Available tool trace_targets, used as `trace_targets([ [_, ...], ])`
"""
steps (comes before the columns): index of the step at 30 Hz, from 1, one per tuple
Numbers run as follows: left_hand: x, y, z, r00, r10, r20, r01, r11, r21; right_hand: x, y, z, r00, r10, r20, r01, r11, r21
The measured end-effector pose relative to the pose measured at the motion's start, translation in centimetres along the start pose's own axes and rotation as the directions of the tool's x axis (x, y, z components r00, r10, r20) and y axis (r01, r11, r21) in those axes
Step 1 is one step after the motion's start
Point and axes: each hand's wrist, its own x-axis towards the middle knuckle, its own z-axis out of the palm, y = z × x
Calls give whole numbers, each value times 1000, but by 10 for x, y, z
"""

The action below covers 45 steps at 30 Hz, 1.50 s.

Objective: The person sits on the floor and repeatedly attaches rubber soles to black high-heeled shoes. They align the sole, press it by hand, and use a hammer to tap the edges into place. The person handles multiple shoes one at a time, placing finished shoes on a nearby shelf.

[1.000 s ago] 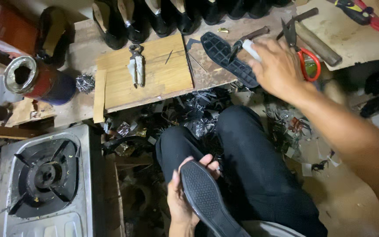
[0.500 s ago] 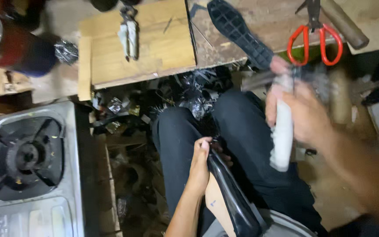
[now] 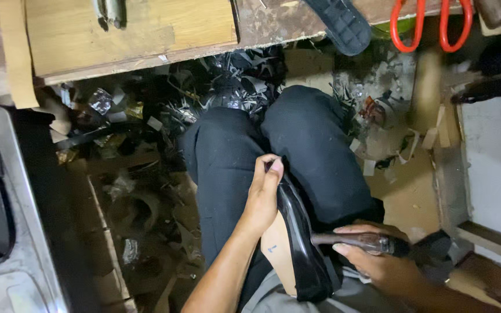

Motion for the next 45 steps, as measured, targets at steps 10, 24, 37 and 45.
trace_targets([
  [10,12,16,2,997,-54,57,52,998,38,30,-31,15,976,185,-112,-147,948,282],
  [24,0,28,-1,995,-51,85,41,992,121,62,-10,-16,958,269,105,-276,959,66],
  [37,-3,42,-13,980,-52,191,25,990,140,92,26,-36,855,372,361,-297,922,-247],
  [45,3,32,-5,978,-35,205,22,998,66,118,-60,-26,964,90,249,40,880,-474],
])
